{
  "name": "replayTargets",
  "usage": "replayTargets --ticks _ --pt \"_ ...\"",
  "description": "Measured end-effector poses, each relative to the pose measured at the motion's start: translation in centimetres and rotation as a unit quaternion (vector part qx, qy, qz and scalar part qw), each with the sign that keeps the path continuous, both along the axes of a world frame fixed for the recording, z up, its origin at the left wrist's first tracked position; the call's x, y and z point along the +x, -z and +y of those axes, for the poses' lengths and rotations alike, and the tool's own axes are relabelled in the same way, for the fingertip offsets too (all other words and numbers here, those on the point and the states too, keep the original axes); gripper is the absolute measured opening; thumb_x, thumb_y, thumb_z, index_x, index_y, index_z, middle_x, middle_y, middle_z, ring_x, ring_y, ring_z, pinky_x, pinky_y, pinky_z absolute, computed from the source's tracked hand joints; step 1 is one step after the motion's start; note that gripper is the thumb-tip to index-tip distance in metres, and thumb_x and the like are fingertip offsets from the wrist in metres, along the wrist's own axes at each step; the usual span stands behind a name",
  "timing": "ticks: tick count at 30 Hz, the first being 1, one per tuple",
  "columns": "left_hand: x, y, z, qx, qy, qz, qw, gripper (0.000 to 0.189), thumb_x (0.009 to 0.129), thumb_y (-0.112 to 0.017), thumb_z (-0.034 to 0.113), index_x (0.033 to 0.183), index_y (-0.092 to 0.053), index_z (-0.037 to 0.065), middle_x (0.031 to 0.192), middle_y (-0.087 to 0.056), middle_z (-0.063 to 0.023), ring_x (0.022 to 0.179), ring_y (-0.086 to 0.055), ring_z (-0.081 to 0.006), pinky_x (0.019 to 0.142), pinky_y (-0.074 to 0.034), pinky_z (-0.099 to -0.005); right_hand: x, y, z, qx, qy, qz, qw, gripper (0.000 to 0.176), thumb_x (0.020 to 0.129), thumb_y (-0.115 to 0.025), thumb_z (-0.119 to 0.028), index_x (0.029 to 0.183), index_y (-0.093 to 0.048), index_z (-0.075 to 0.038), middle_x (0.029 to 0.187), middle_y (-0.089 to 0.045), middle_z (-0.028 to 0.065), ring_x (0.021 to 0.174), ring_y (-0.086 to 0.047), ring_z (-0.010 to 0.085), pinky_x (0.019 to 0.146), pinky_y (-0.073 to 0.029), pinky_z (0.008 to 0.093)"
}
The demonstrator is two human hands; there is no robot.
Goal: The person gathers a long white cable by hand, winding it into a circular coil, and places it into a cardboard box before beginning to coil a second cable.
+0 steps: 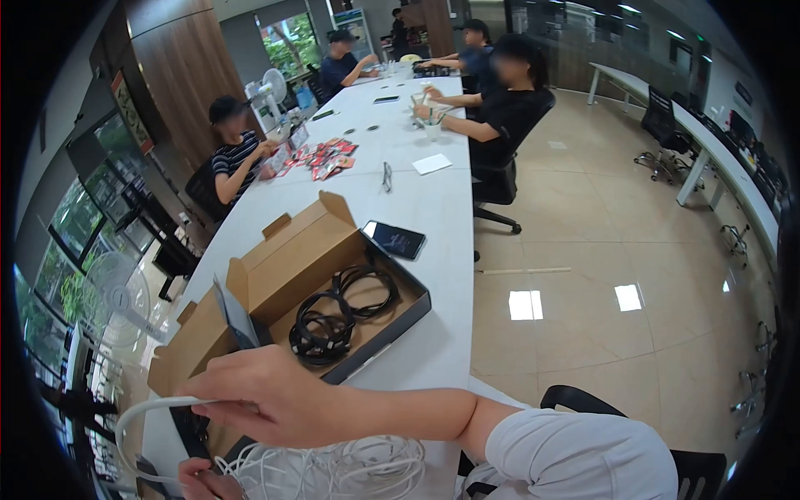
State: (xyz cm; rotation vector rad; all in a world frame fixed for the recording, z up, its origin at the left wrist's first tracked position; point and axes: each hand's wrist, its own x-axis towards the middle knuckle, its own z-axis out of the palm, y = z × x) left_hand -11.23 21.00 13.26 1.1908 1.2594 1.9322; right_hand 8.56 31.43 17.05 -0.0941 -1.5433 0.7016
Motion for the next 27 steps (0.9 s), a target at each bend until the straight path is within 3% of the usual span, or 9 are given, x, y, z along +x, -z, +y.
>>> replayTargets --ticks 1,4,8,12,15,19,22,23,27 --pt "-1.0 0.1 -0.6 0.018 0.012 -0.065 0.998 0.049 0.095 -0.046 0.043 0.099 -0.057 -0.005 0.045 -0.027 0.0044 0.038 -0.021 -0.0041 0.041 -0.026 -0.0217 -0.1 0.1 0.1 -0.005 0.006 -0.035 0.999 0.023 0.081 -0.064 -0.004 0.104 -0.063 -0.001 0.070 -0.059 0.0105 0.060 -0.057 0.0245 0.051 -0.041 0.0330" --pt "-0.9 -1.2 -1.3 0.137 0.223 -0.141 0.955 0.046 0.095 -0.047 0.040 0.100 -0.058 -0.004 0.043 -0.032 0.0027 0.037 -0.024 -0.0056 0.043 -0.026 -0.0224 -0.4 0.8 0.8 -0.021 0.021 -0.121 0.992 0.023 0.084 -0.062 -0.008 0.106 -0.063 -0.001 0.068 -0.062 0.0122 0.061 -0.059 0.0285 0.054 -0.043 0.0366" --pt "1.1 -0.9 -1.1 0.117 0.231 -0.029 0.966 0.047 0.092 -0.049 0.040 0.102 -0.060 -0.005 0.043 -0.037 0.0010 0.036 -0.026 -0.0088 0.039 -0.022 -0.0229 -1.9 2.3 1.5 -0.052 0.048 -0.191 0.979 0.026 0.087 -0.059 -0.013 0.108 -0.062 0.001 0.069 -0.062 0.0145 0.063 -0.061 0.0323 0.057 -0.045 0.0407" --pt "3.9 -0.8 0.4 0.251 0.416 0.204 0.850 0.050 0.091 -0.052 0.042 0.110 -0.058 -0.004 0.044 -0.038 0.0020 0.034 -0.024 -0.0094 0.035 -0.021 -0.0240 -3.1 2.6 0.8 -0.018 0.028 -0.208 0.977 0.026 0.089 -0.056 -0.015 0.109 -0.061 0.001 0.069 -0.061 0.0170 0.063 -0.060 0.0341 0.058 -0.045 0.0416" --pt "3.7 -0.8 -0.8 0.132 0.431 0.183 0.874 0.039 0.091 -0.055 0.035 0.100 -0.060 -0.002 0.055 -0.039 0.0016 0.044 -0.031 -0.0120 0.046 -0.029 -0.0240 -3.3 2.6 0.0 0.000 -0.035 -0.264 0.964 0.025 0.090 -0.052 -0.014 0.107 -0.060 0.003 0.068 -0.060 0.0189 0.063 -0.059 0.0347 0.058 -0.045 0.0411" --pt "3.2 -0.2 0.0 0.025 0.172 0.263 0.949 0.037 0.091 -0.053 0.033 0.078 -0.054 -0.002 0.052 -0.044 -0.0026 0.045 -0.038 -0.0125 0.045 -0.031 -0.0264 -3.2 2.1 -0.4 -0.060 -0.157 -0.211 0.963 0.024 0.092 -0.049 -0.012 0.103 -0.057 0.009 0.063 -0.057 0.0191 0.060 -0.058 0.0336 0.056 -0.044 0.0391" --pt "3.0 0.4 0.4 -0.058 -0.072 0.302 0.949 0.044 0.091 -0.051 0.031 0.061 -0.050 -0.002 0.049 -0.047 -0.0058 0.046 -0.044 -0.0130 0.045 -0.033 -0.0283 -2.4 1.5 -0.6 -0.090 -0.250 -0.165 0.950 0.025 0.093 -0.047 -0.011 0.101 -0.055 0.011 0.062 -0.057 0.0180 0.058 -0.057 0.0324 0.056 -0.044 0.0385" --pt "3.2 0.4 0.6 -0.058 -0.089 0.290 0.951 0.048 0.093 -0.052 0.042 0.069 -0.053 0.000 0.052 -0.047 -0.0033 0.045 -0.044 -0.0101 0.043 -0.032 -0.0260 -1.7 1.0 -1.0 -0.115 -0.289 -0.155 0.938 0.026 0.093 -0.047 -0.011 0.102 -0.054 0.012 0.063 -0.057 0.0179 0.058 -0.057 0.0322 0.056 -0.043 0.0386" --pt "3.5 0.7 0.6 -0.065 -0.112 0.318 0.939 0.037 0.088 -0.058 0.037 0.084 -0.055 0.000 0.071 -0.052 -0.0078 0.066 -0.048 -0.0176 0.059 -0.035 -0.0304 -2.8 2.0 -1.4 -0.150 -0.304 -0.152 0.928 0.022 0.092 -0.049 -0.012 0.100 -0.054 0.008 0.066 -0.058 0.0165 0.062 -0.057 0.0327 0.059 -0.043 0.0390"
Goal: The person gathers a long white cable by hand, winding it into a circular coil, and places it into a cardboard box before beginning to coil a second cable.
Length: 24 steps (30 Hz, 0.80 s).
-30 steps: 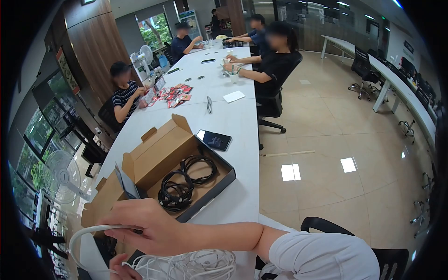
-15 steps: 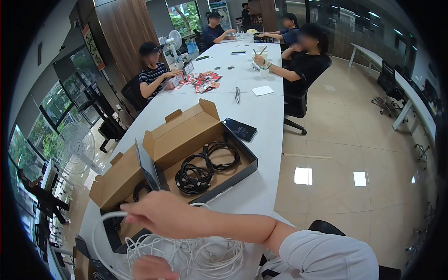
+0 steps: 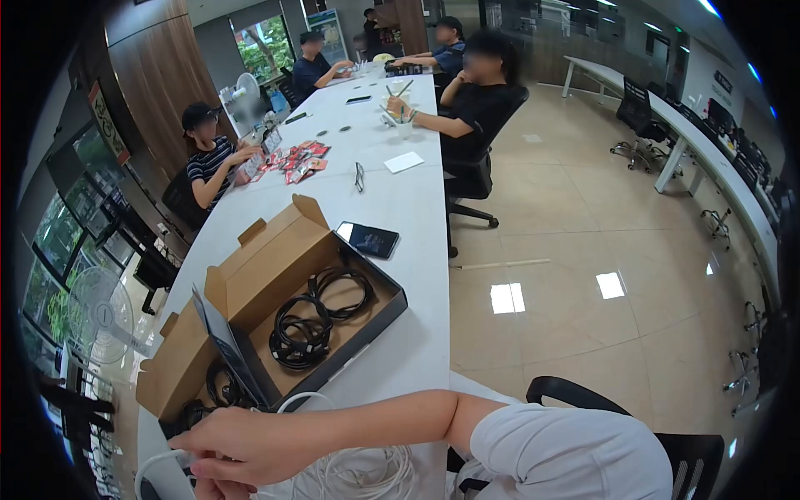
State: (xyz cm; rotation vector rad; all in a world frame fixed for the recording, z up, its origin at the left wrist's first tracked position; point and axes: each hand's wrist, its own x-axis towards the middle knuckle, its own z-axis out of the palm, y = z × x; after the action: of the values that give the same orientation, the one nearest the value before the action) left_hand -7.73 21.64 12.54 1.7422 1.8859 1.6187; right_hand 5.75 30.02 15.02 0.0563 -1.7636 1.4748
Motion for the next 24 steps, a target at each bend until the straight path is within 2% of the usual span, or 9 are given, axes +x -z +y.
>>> replayTargets --ticks 3,8,9,10,13,17,20,23,24 --pt "1.1 0.7 0.1 -0.032 0.029 0.049 0.998 0.035 0.085 -0.063 0.034 0.095 -0.057 0.001 0.086 -0.055 -0.0112 0.081 -0.051 -0.0232 0.071 -0.038 -0.0337 -1.1 0.7 0.4 0.157 0.183 -0.037 0.970 0.016 0.090 -0.052 -0.013 0.093 -0.053 0.003 0.070 -0.057 0.0155 0.066 -0.058 0.0334 0.060 -0.044 0.0386" --pt "3.4 3.2 1.2 -0.109 0.150 0.153 0.971 0.044 0.080 -0.070 0.029 0.113 -0.060 0.002 0.111 -0.061 -0.0168 0.107 -0.056 -0.0326 0.091 -0.042 -0.0392 -1.3 0.2 0.9 0.129 0.228 0.087 0.961 0.013 0.088 -0.055 -0.010 0.088 -0.048 0.001 0.073 -0.057 0.0148 0.066 -0.059 0.0323 0.059 -0.044 0.0366" --pt "3.5 3.6 1.6 -0.123 0.175 0.175 0.961 0.047 0.075 -0.074 0.029 0.112 -0.060 0.002 0.110 -0.061 -0.0164 0.106 -0.056 -0.0326 0.090 -0.042 -0.0401 -0.8 -0.4 1.1 0.107 0.221 0.109 0.963 0.013 0.088 -0.055 -0.009 0.089 -0.047 0.001 0.074 -0.058 0.0146 0.065 -0.059 0.0310 0.058 -0.044 0.0354" --pt "3.7 4.1 2.0 -0.136 0.200 0.196 0.950 0.051 0.070 -0.077 0.028 0.110 -0.061 0.002 0.108 -0.062 -0.0160 0.105 -0.055 -0.0327 0.089 -0.041 -0.0411 0.1 -0.8 1.0 0.002 0.145 0.084 0.986 0.013 0.092 -0.053 -0.011 0.092 -0.047 0.001 0.072 -0.057 0.0106 0.056 -0.059 0.0193 0.053 -0.044 0.0286" --pt "4.3 4.0 2.6 -0.137 0.220 0.321 0.911 0.054 0.062 -0.081 0.027 0.106 -0.062 0.002 0.104 -0.062 -0.0150 0.102 -0.054 -0.0324 0.088 -0.039 -0.0426 2.3 -1.6 1.5 -0.065 0.182 0.150 0.970 0.017 0.096 -0.048 -0.017 0.094 -0.047 -0.001 0.067 -0.052 0.0040 0.050 -0.051 0.0090 0.050 -0.041 0.0219" --pt "4.9 3.5 2.5 -0.138 0.201 0.394 0.886 0.047 0.060 -0.078 0.020 0.102 -0.063 0.004 0.102 -0.062 -0.0140 0.102 -0.052 -0.0328 0.087 -0.037 -0.0444 3.6 -1.8 2.8 -0.167 0.172 0.330 0.913 0.023 0.099 -0.042 -0.026 0.097 -0.047 -0.003 0.064 -0.044 -0.0009 0.050 -0.046 0.0062 0.052 -0.041 0.0212" --pt "6.9 3.5 2.9 -0.146 0.247 0.338 0.896 0.033 0.064 -0.073 0.012 0.095 -0.063 0.005 0.096 -0.063 -0.0136 0.096 -0.054 -0.0358 0.083 -0.039 -0.0451 3.0 -1.5 3.4 -0.216 0.143 0.401 0.879 0.028 0.099 -0.040 -0.032 0.098 -0.047 -0.005 0.062 -0.040 -0.0021 0.050 -0.044 0.0048 0.053 -0.040 0.0195" --pt "6.9 6.3 3.5 -0.141 0.353 0.271 0.885 0.023 0.065 -0.068 0.004 0.087 -0.063 0.002 0.088 -0.064 -0.0148 0.089 -0.057 -0.0383 0.078 -0.042 -0.0460 1.6 -1.1 2.9 -0.216 0.111 0.361 0.900 0.027 0.100 -0.040 -0.030 0.098 -0.047 -0.004 0.062 -0.041 -0.0019 0.050 -0.044 0.0046 0.052 -0.039 0.0192" --pt "6.8 6.3 3.6 -0.166 0.370 0.221 0.887 0.022 0.068 -0.067 0.003 0.089 -0.063 0.002 0.088 -0.064 -0.0150 0.089 -0.058 -0.0367 0.079 -0.043 -0.0444 1.5 -1.2 2.4 -0.190 0.128 0.329 0.916 0.024 0.100 -0.040 -0.025 0.099 -0.048 -0.003 0.063 -0.040 -0.0029 0.050 -0.040 0.0034 0.050 -0.034 0.0189"
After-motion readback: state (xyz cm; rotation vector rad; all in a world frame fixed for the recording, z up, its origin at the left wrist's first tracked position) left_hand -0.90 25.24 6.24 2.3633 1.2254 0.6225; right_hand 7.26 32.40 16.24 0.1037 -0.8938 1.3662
